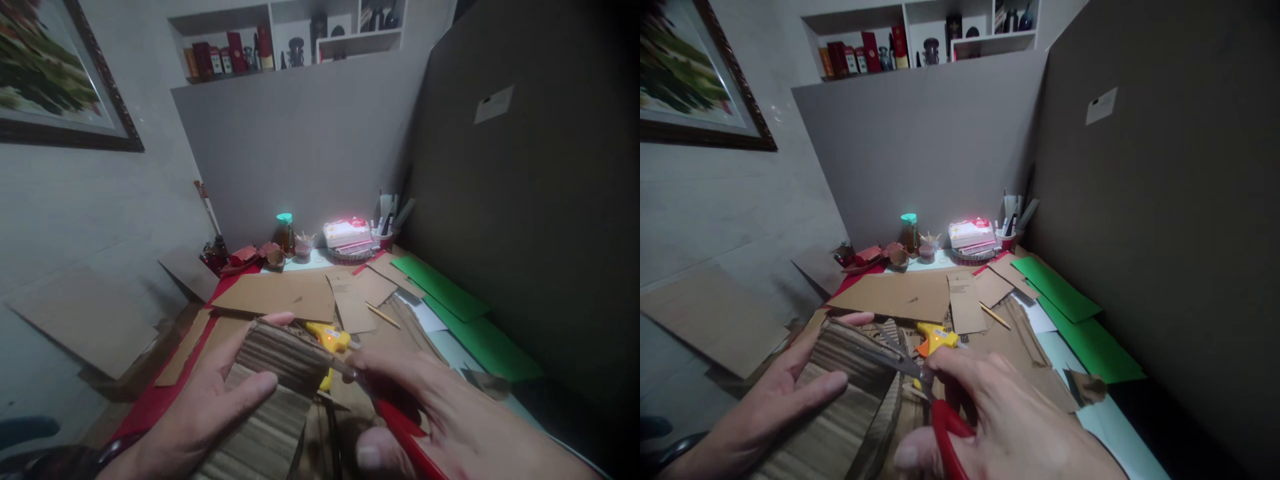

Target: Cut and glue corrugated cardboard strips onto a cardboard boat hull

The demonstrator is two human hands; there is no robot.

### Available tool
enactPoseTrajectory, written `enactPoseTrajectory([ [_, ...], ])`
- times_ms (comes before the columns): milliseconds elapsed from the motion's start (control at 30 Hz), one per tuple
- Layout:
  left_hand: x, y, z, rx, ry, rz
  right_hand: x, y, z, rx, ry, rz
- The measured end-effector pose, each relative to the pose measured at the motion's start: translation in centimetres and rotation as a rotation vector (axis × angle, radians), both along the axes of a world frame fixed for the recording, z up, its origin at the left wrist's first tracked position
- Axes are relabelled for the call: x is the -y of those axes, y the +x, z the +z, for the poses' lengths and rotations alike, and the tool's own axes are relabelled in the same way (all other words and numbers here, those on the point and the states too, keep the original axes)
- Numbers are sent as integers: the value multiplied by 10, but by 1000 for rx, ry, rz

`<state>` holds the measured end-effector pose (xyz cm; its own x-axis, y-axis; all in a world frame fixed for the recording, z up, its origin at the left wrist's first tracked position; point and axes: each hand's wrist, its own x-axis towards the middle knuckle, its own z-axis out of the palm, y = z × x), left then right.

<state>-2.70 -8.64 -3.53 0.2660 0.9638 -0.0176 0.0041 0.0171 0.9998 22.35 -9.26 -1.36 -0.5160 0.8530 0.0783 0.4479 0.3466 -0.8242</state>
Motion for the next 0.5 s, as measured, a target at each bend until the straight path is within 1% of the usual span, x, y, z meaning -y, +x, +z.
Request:
enactPoseTrajectory([
  [100,0,-1,0,23,-22,-16,1,0,-1,-14,-15,-11],
  [267,0,-3,-1,27,-48,-29,1,2,-8,15,-77,-23],
  [400,-3,-6,-3,4,-42,-25,1,2,-12,33,-72,-81],
  [500,-3,-7,-3,15,-37,-40,1,3,-13,85,-76,-89],
])
